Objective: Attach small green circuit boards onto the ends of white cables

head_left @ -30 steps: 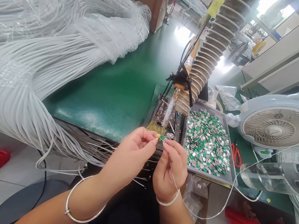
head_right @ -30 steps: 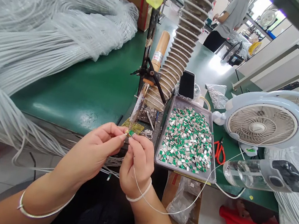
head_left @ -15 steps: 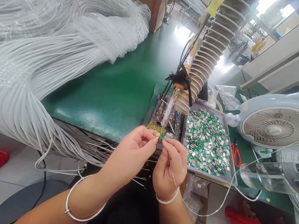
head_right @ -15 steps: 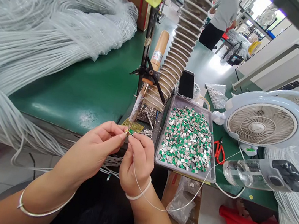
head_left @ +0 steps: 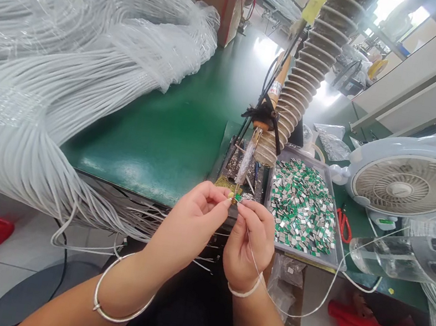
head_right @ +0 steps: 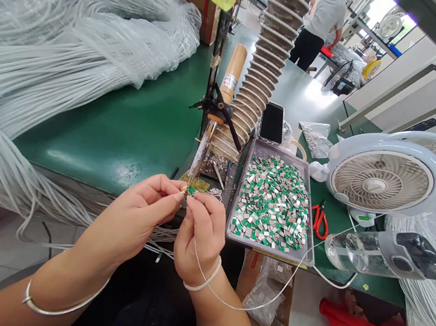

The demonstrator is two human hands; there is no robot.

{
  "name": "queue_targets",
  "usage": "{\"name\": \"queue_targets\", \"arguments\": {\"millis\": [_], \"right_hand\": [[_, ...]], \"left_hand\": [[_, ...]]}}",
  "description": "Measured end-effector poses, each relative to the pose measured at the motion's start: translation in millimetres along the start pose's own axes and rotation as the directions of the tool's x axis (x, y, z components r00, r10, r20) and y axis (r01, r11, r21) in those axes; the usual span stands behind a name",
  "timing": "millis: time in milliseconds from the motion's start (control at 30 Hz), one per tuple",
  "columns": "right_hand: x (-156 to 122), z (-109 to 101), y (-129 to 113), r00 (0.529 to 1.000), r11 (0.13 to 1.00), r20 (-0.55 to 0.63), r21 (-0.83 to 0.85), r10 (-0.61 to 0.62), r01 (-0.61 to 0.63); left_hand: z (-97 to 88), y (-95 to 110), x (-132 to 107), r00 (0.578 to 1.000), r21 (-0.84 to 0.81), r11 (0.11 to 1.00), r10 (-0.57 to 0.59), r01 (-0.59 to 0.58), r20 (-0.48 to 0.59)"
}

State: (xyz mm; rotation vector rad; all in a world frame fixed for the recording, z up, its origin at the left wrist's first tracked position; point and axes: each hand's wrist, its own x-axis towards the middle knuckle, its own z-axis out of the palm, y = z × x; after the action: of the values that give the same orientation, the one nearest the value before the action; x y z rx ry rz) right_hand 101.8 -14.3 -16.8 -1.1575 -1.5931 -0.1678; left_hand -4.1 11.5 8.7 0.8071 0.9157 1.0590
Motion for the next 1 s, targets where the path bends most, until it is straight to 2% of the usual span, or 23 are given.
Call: {"name": "queue_targets", "arguments": {"millis": [300, 400, 533, 667, 867, 1000], "right_hand": [[-5.5, -4.1, -0.2, 0.998, 0.994, 0.033, 0.095, 0.056, -0.059], [-7.5, -7.3, -0.4, 0.990, 0.986, 0.074, 0.111, 0.118, -0.126], [-4.9, -9.7, -1.0, 0.966, 0.975, 0.153, 0.043, 0.209, -0.218], [-4.4, -10.2, -0.5, 0.941, 0.962, 0.216, 0.026, 0.260, -0.272], [-10.1, -10.6, 2.7, 0.967, 0.977, 0.136, -0.006, 0.214, -0.215], [-10.6, -10.6, 4.5, 0.973, 0.980, 0.148, 0.066, 0.179, -0.190]], "left_hand": [[-2.2, -4.8, 0.5, 1.000, 0.046, 0.999, 0.008, -0.008, 0.001], [-4.5, -5.4, -1.1, 0.999, 0.097, 0.995, 0.029, -0.033, 0.044], [-8.4, -5.6, -3.0, 0.990, 0.198, 0.976, 0.065, -0.089, 0.126], [-11.8, -6.7, -5.0, 0.983, 0.297, 0.945, 0.094, -0.137, 0.156], [-15.4, -8.8, -5.5, 0.980, 0.401, 0.902, 0.098, -0.162, 0.176], [-17.4, -6.0, -4.9, 0.968, 0.474, 0.860, 0.081, -0.188, 0.236]]}}
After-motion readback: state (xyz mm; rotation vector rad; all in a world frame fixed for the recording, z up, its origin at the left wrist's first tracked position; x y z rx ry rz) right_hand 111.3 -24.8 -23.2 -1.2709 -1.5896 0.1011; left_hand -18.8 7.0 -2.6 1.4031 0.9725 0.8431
